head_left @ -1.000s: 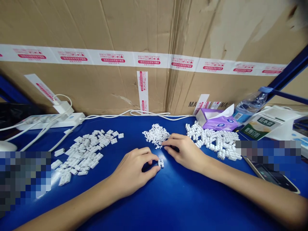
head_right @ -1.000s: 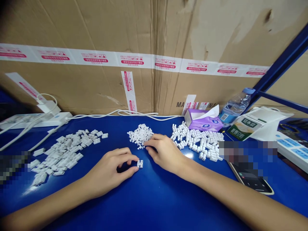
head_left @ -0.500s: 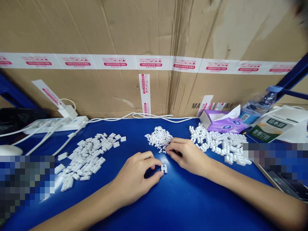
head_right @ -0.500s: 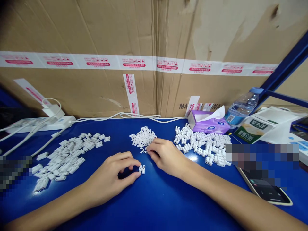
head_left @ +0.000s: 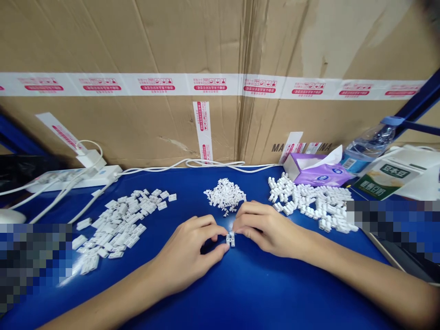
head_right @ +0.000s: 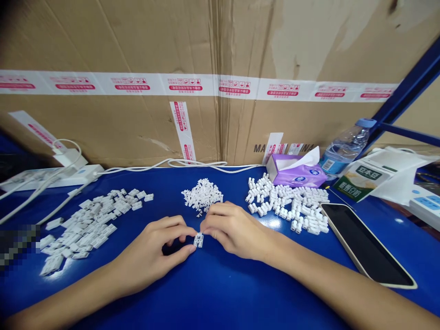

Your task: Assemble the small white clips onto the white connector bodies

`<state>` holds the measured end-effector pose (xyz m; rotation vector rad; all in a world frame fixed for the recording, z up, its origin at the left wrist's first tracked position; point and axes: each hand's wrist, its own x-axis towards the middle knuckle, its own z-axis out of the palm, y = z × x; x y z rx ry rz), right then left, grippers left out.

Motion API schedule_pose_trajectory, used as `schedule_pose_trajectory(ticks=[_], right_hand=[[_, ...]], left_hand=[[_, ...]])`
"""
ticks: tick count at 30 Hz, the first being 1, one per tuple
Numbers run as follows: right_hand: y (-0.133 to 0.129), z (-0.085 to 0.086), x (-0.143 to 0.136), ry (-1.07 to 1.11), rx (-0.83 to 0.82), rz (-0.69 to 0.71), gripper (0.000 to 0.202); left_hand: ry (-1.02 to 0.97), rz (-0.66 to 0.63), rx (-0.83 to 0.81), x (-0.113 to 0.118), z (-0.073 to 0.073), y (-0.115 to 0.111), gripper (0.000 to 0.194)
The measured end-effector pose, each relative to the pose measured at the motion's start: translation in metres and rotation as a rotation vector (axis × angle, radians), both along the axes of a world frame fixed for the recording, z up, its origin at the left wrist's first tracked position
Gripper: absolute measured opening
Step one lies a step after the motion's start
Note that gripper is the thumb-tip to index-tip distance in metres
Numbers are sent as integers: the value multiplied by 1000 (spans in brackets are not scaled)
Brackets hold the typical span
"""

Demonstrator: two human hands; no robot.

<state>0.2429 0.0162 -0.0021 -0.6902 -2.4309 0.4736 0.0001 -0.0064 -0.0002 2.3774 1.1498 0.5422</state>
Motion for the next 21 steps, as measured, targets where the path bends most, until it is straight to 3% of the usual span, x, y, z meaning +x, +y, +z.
schedule_pose_trajectory(ticks=[10, 21], right_hand=[[2, -1, 1, -29, 112, 90, 24], [0, 0, -2, -62, 200, 43, 26]], left_hand=[[-2, -7, 13, 1, 1, 1, 13], [5, 0, 15, 1, 1, 0, 14]])
